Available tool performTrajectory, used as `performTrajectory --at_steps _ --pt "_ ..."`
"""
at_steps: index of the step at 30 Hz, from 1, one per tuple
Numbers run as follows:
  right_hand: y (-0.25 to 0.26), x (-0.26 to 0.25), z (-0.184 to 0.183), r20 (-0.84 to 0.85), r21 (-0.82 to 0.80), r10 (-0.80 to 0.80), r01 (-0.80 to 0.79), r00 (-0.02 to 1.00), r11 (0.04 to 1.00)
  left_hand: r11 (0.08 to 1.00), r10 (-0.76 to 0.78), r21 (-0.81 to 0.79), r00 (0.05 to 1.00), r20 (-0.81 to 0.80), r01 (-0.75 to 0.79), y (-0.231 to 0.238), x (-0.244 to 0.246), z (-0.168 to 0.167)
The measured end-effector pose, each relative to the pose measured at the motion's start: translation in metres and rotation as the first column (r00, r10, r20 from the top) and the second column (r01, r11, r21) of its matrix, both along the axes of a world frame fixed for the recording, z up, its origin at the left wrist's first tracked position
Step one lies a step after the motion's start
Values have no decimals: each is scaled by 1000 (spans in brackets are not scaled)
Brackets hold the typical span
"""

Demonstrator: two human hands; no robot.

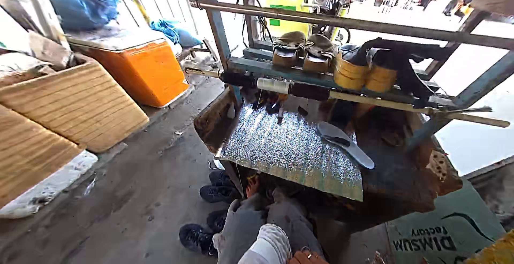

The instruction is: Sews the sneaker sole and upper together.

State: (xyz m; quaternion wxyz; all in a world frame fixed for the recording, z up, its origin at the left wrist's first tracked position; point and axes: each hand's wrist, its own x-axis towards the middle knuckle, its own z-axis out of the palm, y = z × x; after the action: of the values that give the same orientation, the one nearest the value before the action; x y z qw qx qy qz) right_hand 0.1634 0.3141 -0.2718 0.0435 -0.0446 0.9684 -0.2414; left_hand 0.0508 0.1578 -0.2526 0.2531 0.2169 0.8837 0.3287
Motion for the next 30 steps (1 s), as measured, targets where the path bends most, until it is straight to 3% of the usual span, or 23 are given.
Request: performTrajectory --at_steps 1,5,10,16,21,30 --pt "1 1 0 10 -7 -2 2 1000 1000 999 17 -51 999 35 -15 6 3 14" --pt "1 3 -3 -12 -32 -6 6 1000 999 986 -31 167 999 42 23 -25 34 5" --pt "8 6 -18 -146 0 57 -58 988 998 992 -44 114 997 -56 50 -47 46 -30" --pt "23 -3 -2 24 -6 207 -207 978 978 983 -185 19 977 105 184 -50 41 -19" --pt "27 -7 -5 -86 65 158 -153 984 986 984 -169 75 983 70 164 -47 40 -24" --pt "38 16 -7 -58 76 -61 65 996 995 961 -122 246 992 -46 129 -49 57 -27"
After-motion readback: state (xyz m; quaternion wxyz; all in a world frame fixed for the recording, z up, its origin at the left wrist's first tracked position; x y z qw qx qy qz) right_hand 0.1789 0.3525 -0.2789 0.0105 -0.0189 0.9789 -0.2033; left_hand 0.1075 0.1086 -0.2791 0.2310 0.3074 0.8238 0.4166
